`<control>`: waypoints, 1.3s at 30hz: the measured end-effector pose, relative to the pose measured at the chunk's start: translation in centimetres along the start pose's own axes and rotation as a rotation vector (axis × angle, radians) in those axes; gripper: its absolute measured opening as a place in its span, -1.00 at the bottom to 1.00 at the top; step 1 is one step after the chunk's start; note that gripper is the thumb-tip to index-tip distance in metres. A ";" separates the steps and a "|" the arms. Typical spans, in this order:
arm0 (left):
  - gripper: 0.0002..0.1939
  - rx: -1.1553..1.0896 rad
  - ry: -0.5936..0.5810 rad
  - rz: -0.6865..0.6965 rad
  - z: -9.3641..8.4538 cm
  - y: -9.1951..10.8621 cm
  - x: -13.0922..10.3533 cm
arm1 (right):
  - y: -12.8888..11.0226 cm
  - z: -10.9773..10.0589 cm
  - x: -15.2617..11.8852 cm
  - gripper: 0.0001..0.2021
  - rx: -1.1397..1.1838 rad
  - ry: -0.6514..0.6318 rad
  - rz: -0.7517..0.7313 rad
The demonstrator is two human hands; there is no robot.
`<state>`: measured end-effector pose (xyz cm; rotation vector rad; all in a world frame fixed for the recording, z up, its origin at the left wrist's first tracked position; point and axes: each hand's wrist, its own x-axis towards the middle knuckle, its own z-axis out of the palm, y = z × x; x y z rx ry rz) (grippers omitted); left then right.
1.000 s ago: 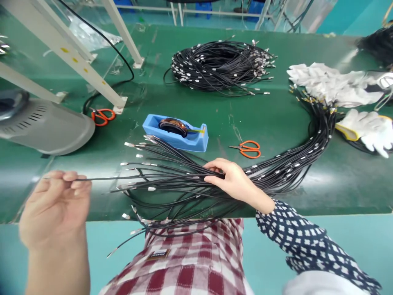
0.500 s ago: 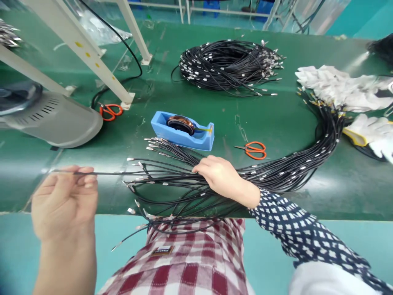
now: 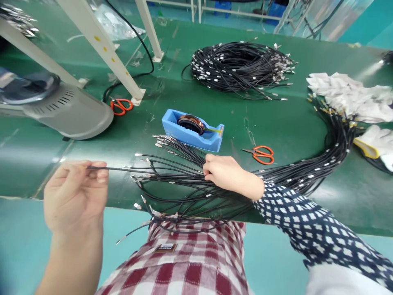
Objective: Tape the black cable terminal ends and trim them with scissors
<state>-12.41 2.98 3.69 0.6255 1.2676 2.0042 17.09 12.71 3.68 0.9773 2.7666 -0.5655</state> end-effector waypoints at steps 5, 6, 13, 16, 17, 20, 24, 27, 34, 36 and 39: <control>-0.82 -0.020 -0.064 -0.082 -0.6 0.0 -0.4 | -0.9 1.0 1.5 -0.90 0.255 0.106 -0.054; -0.81 -0.027 -0.072 -0.103 -0.7 0.1 -0.4 | -1.5 1.1 2.2 -0.90 0.288 0.128 -0.063; -0.80 -0.004 -0.122 -0.125 -2.1 0.8 -1.0 | -8.4 -1.1 7.8 -0.91 0.437 0.141 -0.158; -0.85 -0.013 -0.110 -0.139 -2.7 1.0 -1.3 | -11.0 -1.9 9.5 -0.90 0.496 0.161 -0.218; -0.85 -0.017 -0.111 -0.155 -2.9 1.0 -1.4 | -11.7 -2.1 9.9 -0.89 0.522 0.169 -0.237; -0.86 -0.020 -0.099 -0.187 -3.5 1.1 -1.3 | -12.9 -2.1 10.7 -0.88 0.586 0.190 -0.264; -0.88 -0.010 -0.087 -0.219 -4.2 1.1 -1.3 | -13.4 -1.4 11.2 -0.87 0.651 0.205 -0.241; -0.90 -0.017 -0.102 -0.266 -4.3 1.1 -1.3 | -13.8 -0.9 11.5 -0.86 0.762 0.204 -0.192; -0.92 0.031 -0.085 -0.223 -4.2 0.9 -1.4 | -14.7 -0.3 12.3 -0.82 0.908 0.228 -0.172; -0.93 0.023 -0.089 -0.216 -4.2 0.8 -1.5 | -14.5 -0.4 12.1 -0.82 0.860 0.211 -0.171; -0.93 0.013 -0.088 -0.227 -4.2 0.8 -1.6 | -13.9 -0.5 11.7 -0.82 0.681 0.198 -0.218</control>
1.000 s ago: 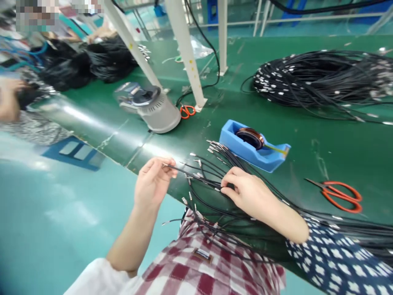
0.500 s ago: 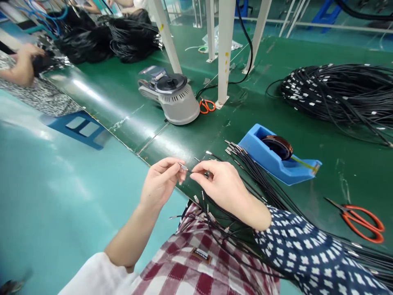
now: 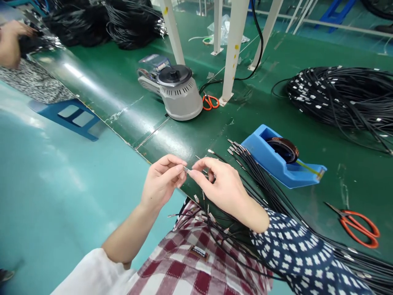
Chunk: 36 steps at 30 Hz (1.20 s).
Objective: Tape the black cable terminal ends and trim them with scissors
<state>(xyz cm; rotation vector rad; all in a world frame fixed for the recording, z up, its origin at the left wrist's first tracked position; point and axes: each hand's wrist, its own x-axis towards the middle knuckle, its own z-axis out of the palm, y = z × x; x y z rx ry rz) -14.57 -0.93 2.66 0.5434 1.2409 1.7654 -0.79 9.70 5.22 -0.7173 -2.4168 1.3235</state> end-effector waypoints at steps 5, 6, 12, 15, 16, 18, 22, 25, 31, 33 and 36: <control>-0.94 0.001 0.010 -0.017 0.0 0.0 -0.2 | 0.2 0.3 -0.1 -0.74 -0.089 -0.035 -0.086; -0.93 0.000 0.019 -0.014 0.1 0.0 -0.2 | 0.1 0.5 -0.1 -0.73 -0.087 -0.031 -0.084; -0.90 -0.041 0.067 0.023 0.5 -0.6 -0.4 | -0.3 1.4 0.0 -0.72 -0.111 0.039 -0.059; -0.90 -0.057 0.080 0.033 0.6 -0.9 -0.4 | -0.4 1.6 0.0 -0.70 -0.093 0.049 -0.050; -0.91 -0.061 0.081 0.037 0.7 -0.9 -0.5 | -0.4 1.7 0.0 -0.70 -0.094 0.054 -0.044; -0.92 -0.068 0.078 0.047 0.6 -1.1 -0.5 | -0.4 1.8 0.0 -0.68 -0.104 0.059 -0.036; -0.94 -0.066 0.075 0.045 0.6 -1.2 -0.7 | -0.3 2.1 0.1 -0.67 -0.085 0.041 -0.032; -0.93 -0.069 0.076 0.016 0.5 -1.0 -0.6 | -0.2 2.2 0.1 -0.67 -0.027 0.029 0.003; -0.85 -0.193 -0.057 -0.157 -0.1 -0.3 0.1 | 0.1 1.8 -0.1 -0.69 0.134 -0.048 0.064; -0.81 -0.238 -0.093 -0.233 -0.3 -0.2 0.4 | 0.2 1.8 -0.2 -0.70 0.165 -0.051 0.062; -0.77 -0.341 -0.175 -0.370 -0.3 -0.2 0.6 | 0.4 1.9 -0.3 -0.70 0.230 -0.043 0.041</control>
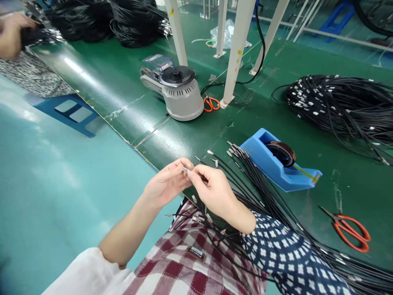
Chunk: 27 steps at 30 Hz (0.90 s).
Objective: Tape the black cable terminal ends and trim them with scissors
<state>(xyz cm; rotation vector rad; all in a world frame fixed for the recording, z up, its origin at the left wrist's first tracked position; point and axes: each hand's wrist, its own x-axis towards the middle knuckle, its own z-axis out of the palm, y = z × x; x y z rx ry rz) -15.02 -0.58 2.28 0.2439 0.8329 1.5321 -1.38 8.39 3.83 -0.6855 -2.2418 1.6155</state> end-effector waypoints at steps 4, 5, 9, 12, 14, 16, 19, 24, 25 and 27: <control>-0.73 -0.097 -0.096 -0.111 0.2 -0.1 0.0 | 0.4 0.4 0.0 -0.71 0.110 0.002 -0.017; -0.73 -0.104 -0.102 -0.118 0.2 -0.1 0.0 | 0.4 0.4 0.0 -0.71 0.118 0.012 -0.023; -0.75 -0.133 -0.110 -0.124 0.2 -0.2 0.1 | 0.5 0.6 -0.1 -0.71 0.101 0.048 -0.063; -0.76 -0.140 -0.108 -0.126 0.2 -0.2 0.2 | 0.6 0.6 -0.1 -0.70 0.086 0.053 -0.062; -0.76 -0.123 -0.095 -0.130 0.2 -0.2 0.3 | 0.7 0.6 -0.1 -0.71 0.089 0.054 -0.047; -0.75 -0.083 -0.073 -0.117 0.3 -0.2 0.3 | 0.8 0.5 -0.1 -0.71 0.088 0.051 -0.031; -0.77 0.007 0.004 0.006 0.6 -0.3 0.4 | 0.9 -0.1 -0.2 -0.71 0.025 0.012 -0.024; -0.81 0.151 0.082 0.215 0.8 -0.8 0.5 | 1.0 -1.3 -0.5 -0.75 -0.116 -0.037 -0.034; -0.81 0.175 0.100 0.237 0.9 -1.0 0.5 | 1.0 -1.4 -0.5 -0.76 -0.119 -0.031 -0.023; -0.83 0.231 0.155 0.286 0.9 -1.5 0.5 | 1.0 -1.2 -0.7 -0.76 -0.109 -0.006 0.001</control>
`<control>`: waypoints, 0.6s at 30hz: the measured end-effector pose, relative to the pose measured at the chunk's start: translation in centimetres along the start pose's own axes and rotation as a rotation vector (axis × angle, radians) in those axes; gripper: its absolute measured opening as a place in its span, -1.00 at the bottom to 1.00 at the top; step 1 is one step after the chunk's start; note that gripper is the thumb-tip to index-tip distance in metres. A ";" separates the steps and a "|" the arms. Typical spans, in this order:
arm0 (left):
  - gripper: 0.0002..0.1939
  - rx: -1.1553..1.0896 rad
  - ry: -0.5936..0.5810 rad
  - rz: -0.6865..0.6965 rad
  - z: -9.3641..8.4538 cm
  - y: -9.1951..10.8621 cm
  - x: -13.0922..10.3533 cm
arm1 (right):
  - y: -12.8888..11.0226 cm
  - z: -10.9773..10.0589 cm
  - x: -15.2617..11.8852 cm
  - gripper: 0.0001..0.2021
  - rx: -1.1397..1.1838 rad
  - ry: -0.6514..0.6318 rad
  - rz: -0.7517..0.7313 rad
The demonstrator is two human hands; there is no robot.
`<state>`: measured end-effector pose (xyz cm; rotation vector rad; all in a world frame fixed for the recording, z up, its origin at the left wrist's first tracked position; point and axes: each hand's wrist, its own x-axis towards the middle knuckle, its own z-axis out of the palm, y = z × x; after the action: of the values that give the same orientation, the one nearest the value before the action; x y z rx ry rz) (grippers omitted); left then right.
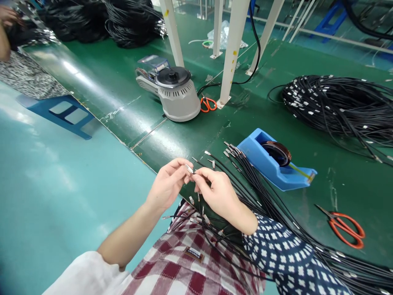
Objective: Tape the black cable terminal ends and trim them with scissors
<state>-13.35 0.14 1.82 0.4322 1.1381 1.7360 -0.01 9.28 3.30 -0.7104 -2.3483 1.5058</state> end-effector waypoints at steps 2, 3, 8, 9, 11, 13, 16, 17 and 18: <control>-0.84 0.047 0.059 0.037 0.2 -0.5 -0.2 | 0.0 0.3 -0.1 -0.78 0.036 0.026 0.014; -0.84 0.049 0.078 0.041 0.4 -0.6 -0.3 | 0.0 0.5 -0.1 -0.78 0.062 0.034 0.018; -0.80 -0.020 0.027 -0.061 0.6 -0.9 -0.7 | -0.2 0.6 -0.2 -0.74 0.233 -0.005 0.030; -0.80 -0.014 0.009 -0.065 0.5 -0.8 -0.8 | -0.2 0.4 -0.1 -0.74 0.273 -0.033 0.040; -0.82 0.003 -0.035 -0.047 0.1 -0.5 -0.7 | -0.3 -0.2 -0.1 -0.75 0.359 -0.090 0.075; -0.81 0.018 -0.079 -0.009 -0.3 -0.2 -0.5 | -0.4 -0.7 -0.1 -0.75 0.427 -0.133 0.122; -0.86 0.053 -0.110 0.046 -0.6 0.1 -0.4 | -0.6 -1.1 -0.3 -0.74 0.448 -0.182 0.173; -0.88 0.074 -0.106 0.065 -0.6 0.2 -0.3 | -0.7 -1.1 -0.3 -0.75 0.426 -0.188 0.174; -0.89 0.096 -0.098 0.083 -0.5 0.3 -0.3 | -0.8 -1.0 -0.3 -0.75 0.388 -0.179 0.161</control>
<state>-13.73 -0.42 1.93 0.6236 1.1502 1.7167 0.48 9.61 4.46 -0.7006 -2.0565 2.0959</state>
